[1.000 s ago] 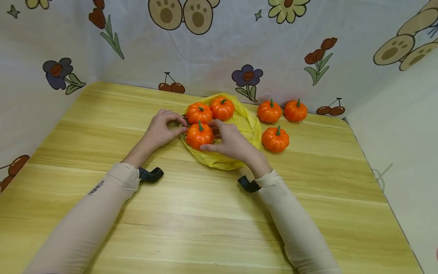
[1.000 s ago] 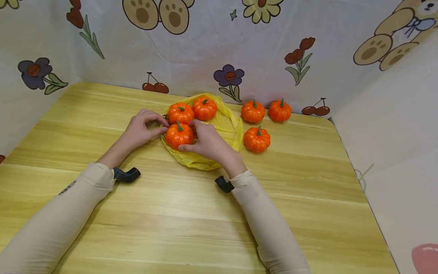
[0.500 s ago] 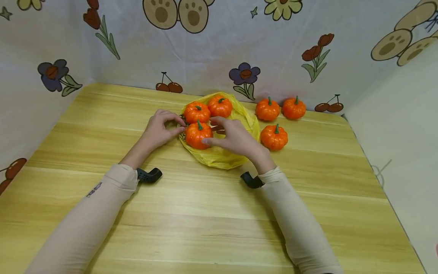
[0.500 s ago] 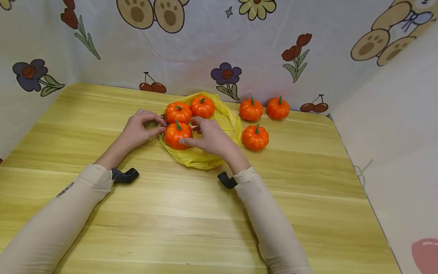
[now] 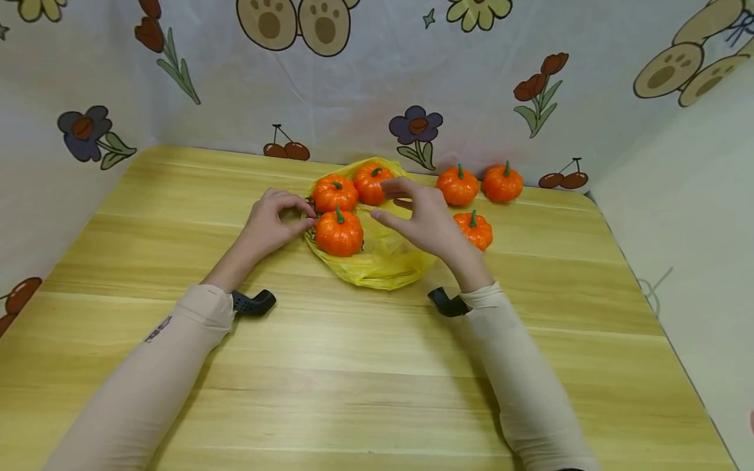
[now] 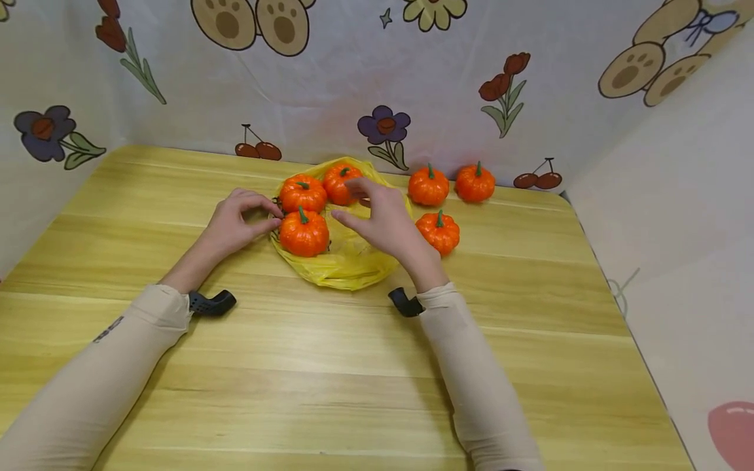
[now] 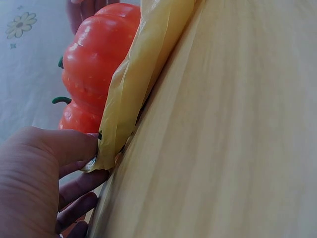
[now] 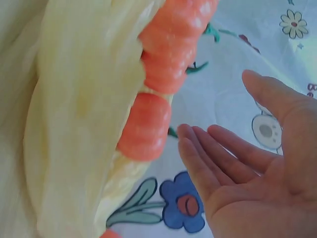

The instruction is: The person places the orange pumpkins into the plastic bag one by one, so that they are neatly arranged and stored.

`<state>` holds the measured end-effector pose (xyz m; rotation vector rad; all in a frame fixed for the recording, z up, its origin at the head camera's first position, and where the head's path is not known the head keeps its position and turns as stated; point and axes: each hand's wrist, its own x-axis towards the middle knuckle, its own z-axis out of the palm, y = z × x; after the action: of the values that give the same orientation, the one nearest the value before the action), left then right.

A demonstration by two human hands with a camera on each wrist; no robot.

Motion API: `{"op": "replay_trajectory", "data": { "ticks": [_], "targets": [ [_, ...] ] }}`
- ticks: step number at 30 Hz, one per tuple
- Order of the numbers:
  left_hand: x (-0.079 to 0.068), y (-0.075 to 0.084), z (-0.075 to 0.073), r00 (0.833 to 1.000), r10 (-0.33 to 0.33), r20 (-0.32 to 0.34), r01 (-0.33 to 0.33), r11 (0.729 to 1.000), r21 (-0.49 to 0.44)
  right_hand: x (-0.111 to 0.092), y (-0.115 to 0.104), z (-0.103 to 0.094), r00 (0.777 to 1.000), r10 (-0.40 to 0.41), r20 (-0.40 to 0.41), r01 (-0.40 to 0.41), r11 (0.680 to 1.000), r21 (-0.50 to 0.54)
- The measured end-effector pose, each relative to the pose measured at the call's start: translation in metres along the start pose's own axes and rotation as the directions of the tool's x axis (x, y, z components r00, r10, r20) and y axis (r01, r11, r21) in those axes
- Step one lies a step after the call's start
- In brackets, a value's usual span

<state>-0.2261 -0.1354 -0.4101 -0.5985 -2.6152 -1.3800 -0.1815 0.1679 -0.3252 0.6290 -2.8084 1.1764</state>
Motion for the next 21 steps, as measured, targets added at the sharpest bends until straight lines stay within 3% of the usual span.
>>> {"op": "replay_trajectory", "data": {
  "ticks": [6, 12, 21],
  "targets": [
    [-0.001, -0.001, -0.002, 1.0, 0.004, -0.001, -0.004, 1.0, 0.002, -0.01, 0.014, -0.018, 0.992, -0.018, -0.125, 0.021, 1.0, 0.023],
    [-0.001, -0.002, -0.002, 1.0, 0.012, 0.002, -0.012, 1.0, 0.002, -0.024, 0.03, -0.043, 0.969, 0.011, -0.249, -0.004, 0.999, 0.032],
    [-0.001, 0.0, -0.001, 1.0, 0.004, 0.004, -0.004, 1.0, -0.001, -0.059, 0.067, -0.081, 0.958, 0.127, -0.256, -0.117, 0.992, 0.053]
  ]
}}
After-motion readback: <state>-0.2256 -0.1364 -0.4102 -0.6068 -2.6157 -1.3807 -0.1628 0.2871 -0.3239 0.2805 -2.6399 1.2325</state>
